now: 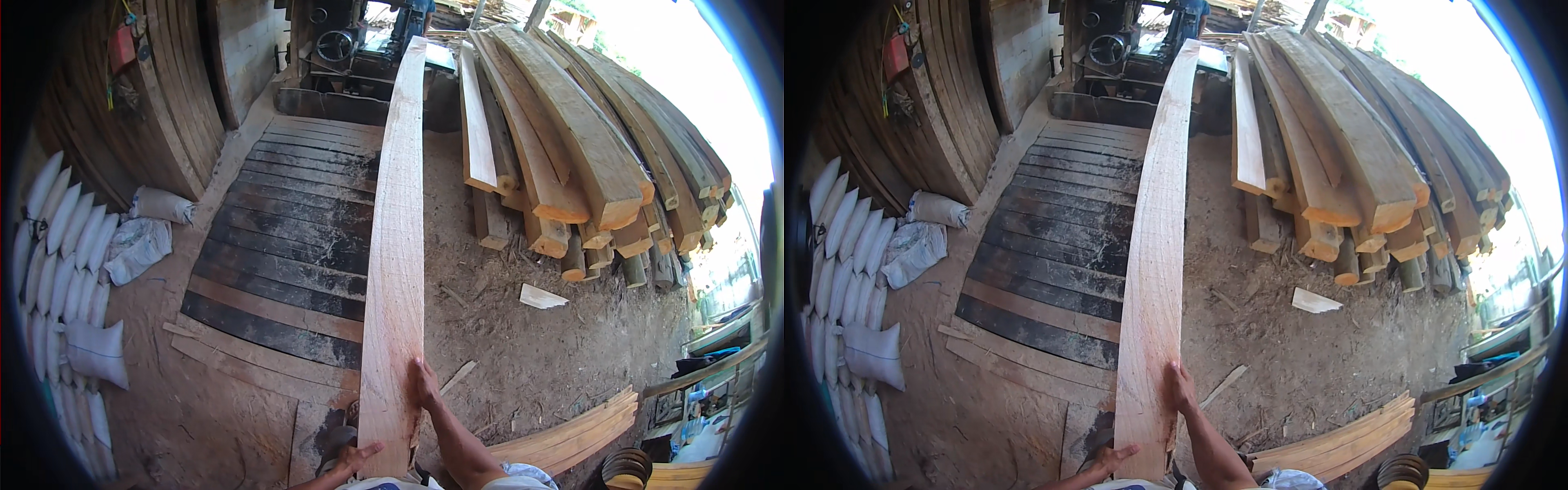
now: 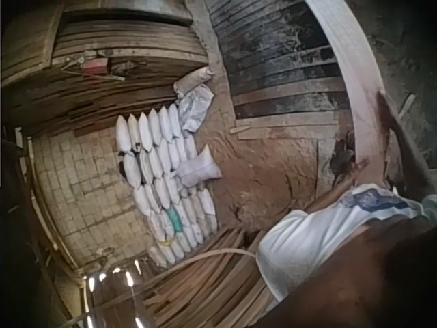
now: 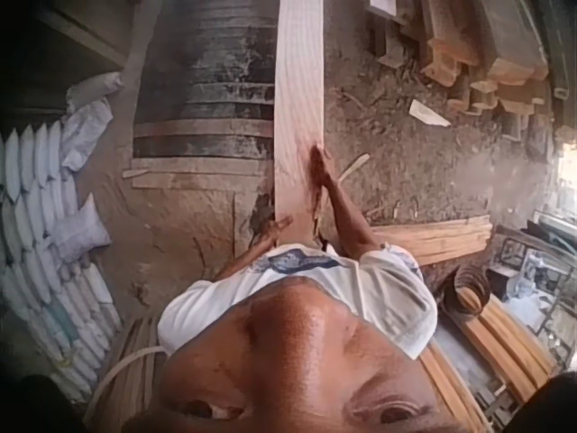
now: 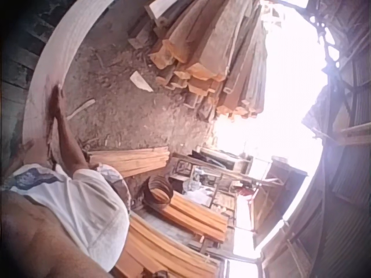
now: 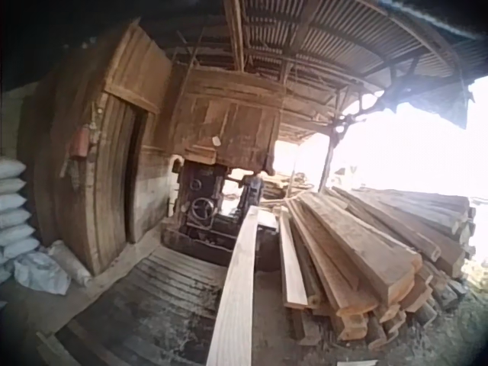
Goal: The person processes a long wooden plank using a large industrial planer machine by repeatedly feeding the plank through the blades to smooth the surface.
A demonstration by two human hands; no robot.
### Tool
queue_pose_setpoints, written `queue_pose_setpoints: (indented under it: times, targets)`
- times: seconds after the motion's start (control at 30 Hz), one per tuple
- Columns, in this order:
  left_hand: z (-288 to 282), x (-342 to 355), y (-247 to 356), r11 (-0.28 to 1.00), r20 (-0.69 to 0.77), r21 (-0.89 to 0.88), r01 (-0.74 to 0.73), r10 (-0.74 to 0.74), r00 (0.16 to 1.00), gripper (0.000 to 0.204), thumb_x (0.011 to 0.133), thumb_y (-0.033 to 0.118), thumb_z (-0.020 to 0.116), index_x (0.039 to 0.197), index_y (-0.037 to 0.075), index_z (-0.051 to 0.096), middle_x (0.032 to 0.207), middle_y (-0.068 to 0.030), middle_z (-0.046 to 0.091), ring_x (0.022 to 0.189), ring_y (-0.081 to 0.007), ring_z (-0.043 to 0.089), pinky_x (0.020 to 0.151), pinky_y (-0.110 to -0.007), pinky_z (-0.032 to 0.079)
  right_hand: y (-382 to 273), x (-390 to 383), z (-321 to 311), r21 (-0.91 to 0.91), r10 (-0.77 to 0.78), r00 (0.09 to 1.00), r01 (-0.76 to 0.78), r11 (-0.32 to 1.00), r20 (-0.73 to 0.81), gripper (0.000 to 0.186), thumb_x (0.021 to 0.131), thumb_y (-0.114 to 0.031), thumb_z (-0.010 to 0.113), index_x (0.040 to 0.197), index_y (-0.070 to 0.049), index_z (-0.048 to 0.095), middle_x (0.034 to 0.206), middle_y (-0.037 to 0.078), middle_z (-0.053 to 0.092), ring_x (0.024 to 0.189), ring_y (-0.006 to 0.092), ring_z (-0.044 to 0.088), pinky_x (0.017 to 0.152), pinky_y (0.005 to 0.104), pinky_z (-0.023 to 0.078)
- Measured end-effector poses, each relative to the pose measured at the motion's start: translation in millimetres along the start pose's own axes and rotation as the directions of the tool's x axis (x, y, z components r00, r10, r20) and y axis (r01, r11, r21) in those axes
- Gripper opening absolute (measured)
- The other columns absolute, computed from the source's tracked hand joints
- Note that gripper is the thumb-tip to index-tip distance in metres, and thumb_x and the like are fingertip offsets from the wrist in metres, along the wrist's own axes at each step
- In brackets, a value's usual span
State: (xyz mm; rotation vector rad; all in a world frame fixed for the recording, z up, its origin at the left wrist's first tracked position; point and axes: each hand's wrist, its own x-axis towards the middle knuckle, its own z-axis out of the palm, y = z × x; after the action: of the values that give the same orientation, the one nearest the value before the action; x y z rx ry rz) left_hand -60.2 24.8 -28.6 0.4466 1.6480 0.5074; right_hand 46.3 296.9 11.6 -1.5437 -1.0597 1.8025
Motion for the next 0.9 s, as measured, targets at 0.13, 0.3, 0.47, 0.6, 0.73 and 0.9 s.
queue_pose_setpoints:
  times: [0.13,0.3,0.47,0.6,0.73,0.9]
  targets:
    - [-15.5,-14.3,53.8,0.997,0.015,-0.068,-0.018,0.019,1.000,0.075,0.068,0.067,0.070,0.104,0.001,0.070,0.099,-0.0162,0.070,0.093,-0.0242,0.067,0.083,-0.031,0.050,5.8,26.4,-6.9,-0.024,0.003,1.000,-0.003,1.000,0.008,0.048,0.098,-0.041,0.049,0.125,-0.002,0.056,0.098,-0.003,0.057,0.088,0.0078,0.049,0.081,0.0229,0.042]
    - [-22.7,7.3,71.6,0.993,-0.005,-0.109,-0.054,0.054,0.999,0.071,0.070,0.063,0.071,0.106,0.002,0.069,0.100,-0.0149,0.070,0.093,-0.0222,0.067,0.084,-0.030,0.049,-25.1,43.2,8.1,-0.064,-0.006,0.999,0.004,0.998,-0.033,0.047,0.098,-0.041,0.049,0.124,-0.003,0.057,0.097,-0.004,0.057,0.086,0.0062,0.048,0.078,0.0213,0.041]
    - [-28.9,46.7,92.4,0.996,0.041,-0.091,0.010,-0.007,0.999,0.070,0.070,0.060,0.073,0.109,0.001,0.068,0.101,-0.0140,0.070,0.093,-0.0205,0.066,0.084,-0.031,0.049,-34.1,90.4,3.6,-0.096,-0.038,0.998,0.033,0.995,-0.056,0.050,0.097,-0.042,0.049,0.129,-0.003,0.054,0.101,-0.004,0.057,0.089,0.0067,0.049,0.081,0.0212,0.041]
    - [-44.9,50.8,153.4,0.971,-0.010,-0.188,-0.145,0.146,0.989,0.064,0.071,0.054,0.074,0.107,0.001,0.067,0.099,-0.0147,0.070,0.091,-0.0213,0.066,0.082,-0.033,0.050,-62.2,120.3,13.3,-0.032,-0.027,0.999,0.026,0.999,-0.030,0.051,0.097,-0.042,0.049,0.131,-0.003,0.053,0.105,-0.004,0.057,0.094,0.0080,0.048,0.085,0.0221,0.040]
    - [-54.2,86.5,183.2,0.952,-0.038,-0.228,-0.204,0.201,0.979,0.060,0.072,0.051,0.073,0.107,0.002,0.066,0.101,-0.0142,0.070,0.092,-0.0240,0.066,0.083,-0.035,0.049,-96.6,157.9,24.7,-0.052,-0.051,0.996,0.048,0.998,-0.069,0.050,0.097,-0.041,0.049,0.129,-0.002,0.054,0.105,-0.003,0.057,0.097,0.0081,0.048,0.087,0.0223,0.039]
    - [-72.1,128.9,242.9,0.953,-0.064,-0.138,-0.270,0.263,0.963,0.062,0.072,0.052,0.073,0.110,0.004,0.066,0.104,-0.0139,0.069,0.096,-0.0262,0.065,0.086,-0.036,0.048,-123.6,229.3,21.3,-0.119,-0.013,0.999,0.008,0.993,-0.046,0.054,0.098,-0.041,0.049,0.134,-0.002,0.050,0.120,0.001,0.057,0.108,0.0104,0.049,0.096,0.0245,0.037]
